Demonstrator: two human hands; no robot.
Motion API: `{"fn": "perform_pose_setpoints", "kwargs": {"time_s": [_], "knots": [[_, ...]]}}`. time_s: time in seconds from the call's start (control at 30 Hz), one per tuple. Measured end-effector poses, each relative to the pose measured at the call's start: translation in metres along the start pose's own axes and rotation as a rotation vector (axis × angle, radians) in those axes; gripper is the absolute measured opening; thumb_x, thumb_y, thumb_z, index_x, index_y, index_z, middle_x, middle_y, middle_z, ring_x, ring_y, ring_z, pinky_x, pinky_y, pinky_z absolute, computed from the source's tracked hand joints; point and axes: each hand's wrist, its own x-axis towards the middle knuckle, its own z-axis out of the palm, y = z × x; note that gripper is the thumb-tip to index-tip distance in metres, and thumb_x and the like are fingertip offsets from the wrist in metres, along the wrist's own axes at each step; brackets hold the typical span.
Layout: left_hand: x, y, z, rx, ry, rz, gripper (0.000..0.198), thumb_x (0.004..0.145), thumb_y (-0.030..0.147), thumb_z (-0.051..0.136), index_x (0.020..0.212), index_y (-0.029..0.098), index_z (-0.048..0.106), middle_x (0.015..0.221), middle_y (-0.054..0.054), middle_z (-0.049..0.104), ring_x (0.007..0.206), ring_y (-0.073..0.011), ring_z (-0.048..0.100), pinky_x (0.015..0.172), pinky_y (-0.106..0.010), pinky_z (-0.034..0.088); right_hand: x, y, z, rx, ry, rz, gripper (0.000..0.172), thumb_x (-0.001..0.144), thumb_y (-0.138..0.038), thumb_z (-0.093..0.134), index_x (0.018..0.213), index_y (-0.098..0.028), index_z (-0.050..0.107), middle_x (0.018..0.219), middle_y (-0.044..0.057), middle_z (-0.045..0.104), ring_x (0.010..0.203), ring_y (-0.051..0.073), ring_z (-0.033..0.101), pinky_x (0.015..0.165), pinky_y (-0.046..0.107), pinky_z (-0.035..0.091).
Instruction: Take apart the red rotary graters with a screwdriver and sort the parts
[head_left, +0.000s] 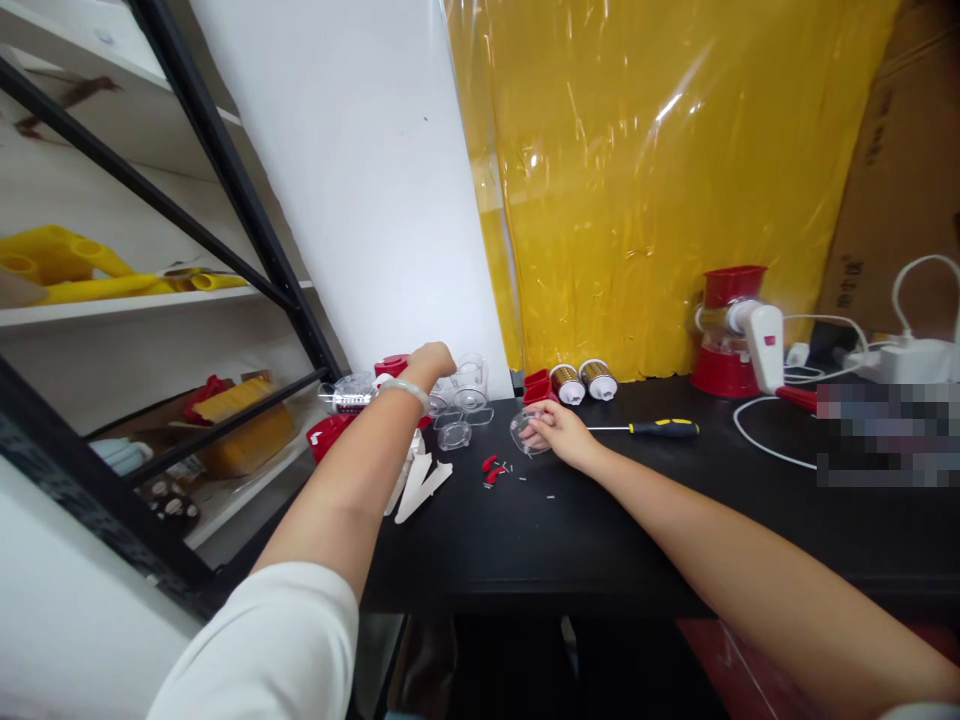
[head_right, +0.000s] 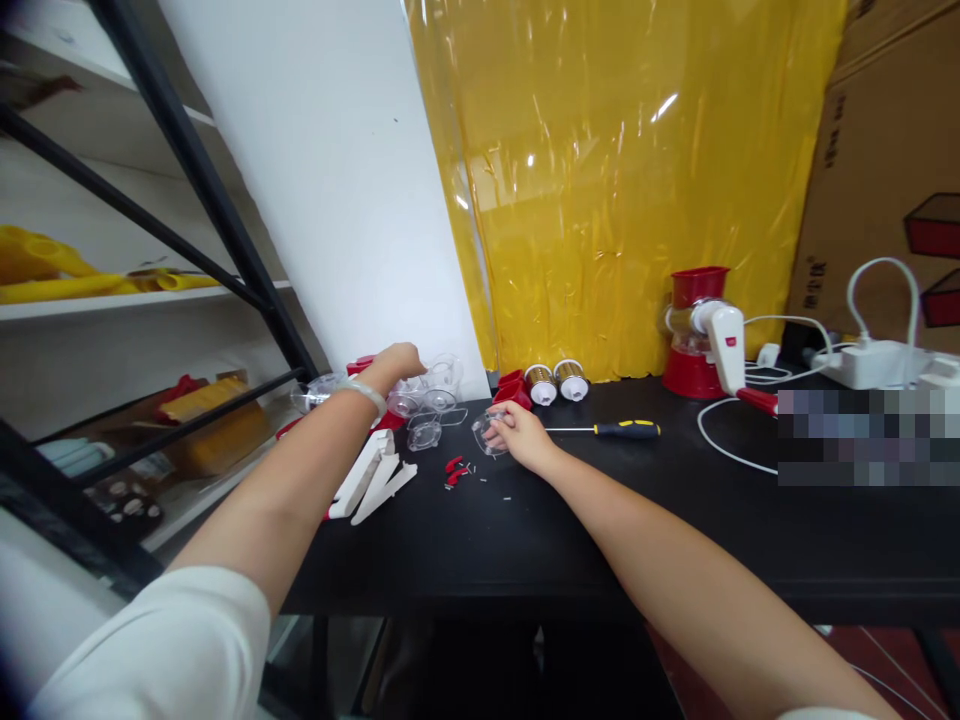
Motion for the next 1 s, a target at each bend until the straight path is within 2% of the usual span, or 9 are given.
{"fn": "perform_pose_setpoints", "kwargs": {"time_s": [0.13, 0.27, 0.47, 0.63, 1.0], "knots": [[-0.0016, 0.0044, -0.0025, 0.047, 0.033, -0.085, 0.041, 0.066, 0.026, 0.074, 0.104, 0.011, 0.07, 0.092, -0.02, 0.074, 0.1, -0.0308, 0.069, 0.08, -0.033, 0.054, -0.0008, -0.0002, 0.0004, -0.004, -0.004, 0.001, 0.02, 0.081, -0.023, 0.065, 0.099, -0.019, 0.057, 0.069, -0.001, 0.07, 0.057, 0.013, 0.069, 0.054, 0.023, 0.055], [-0.0037, 0.005, -0.0044, 0.056, 0.049, -0.089, 0.041, 0.065, 0.024, 0.075, 0.104, 0.011, 0.071, 0.091, -0.02, 0.074, 0.099, -0.0301, 0.07, 0.08, -0.032, 0.055, -0.0006, -0.0009, 0.0005, -0.008, -0.007, 0.004, 0.019, 0.082, -0.021, 0.064, 0.099, -0.019, 0.056, 0.069, -0.001, 0.07, 0.056, 0.012, 0.069, 0.053, 0.022, 0.055], [-0.007, 0.0056, -0.0033, 0.065, 0.093, -0.089, 0.048, 0.065, 0.027, 0.076, 0.109, 0.01, 0.069, 0.105, -0.023, 0.071, 0.105, -0.0312, 0.067, 0.081, -0.031, 0.055, -0.0007, -0.0011, 0.001, -0.009, -0.008, 0.012, 0.019, 0.082, -0.021, 0.064, 0.099, -0.019, 0.056, 0.069, -0.001, 0.07, 0.057, 0.012, 0.069, 0.054, 0.023, 0.055], [-0.0078, 0.0061, -0.0024, 0.063, 0.096, -0.097, 0.049, 0.066, 0.025, 0.074, 0.112, 0.01, 0.068, 0.11, -0.024, 0.07, 0.106, -0.0314, 0.067, 0.081, -0.031, 0.055, -0.0016, -0.0021, 0.0009, -0.017, -0.011, 0.015, 0.018, 0.082, -0.021, 0.064, 0.099, -0.019, 0.056, 0.069, -0.001, 0.07, 0.056, 0.012, 0.069, 0.053, 0.022, 0.055], [-0.0086, 0.0031, -0.0038, 0.058, 0.07, -0.088, 0.042, 0.065, 0.018, 0.071, 0.106, 0.011, 0.071, 0.099, -0.021, 0.073, 0.101, -0.0299, 0.069, 0.079, -0.031, 0.055, -0.0005, -0.0003, 0.0019, -0.026, -0.002, 0.01, 0.019, 0.083, -0.02, 0.064, 0.099, -0.019, 0.056, 0.07, -0.001, 0.071, 0.056, 0.012, 0.069, 0.053, 0.022, 0.054]]}}
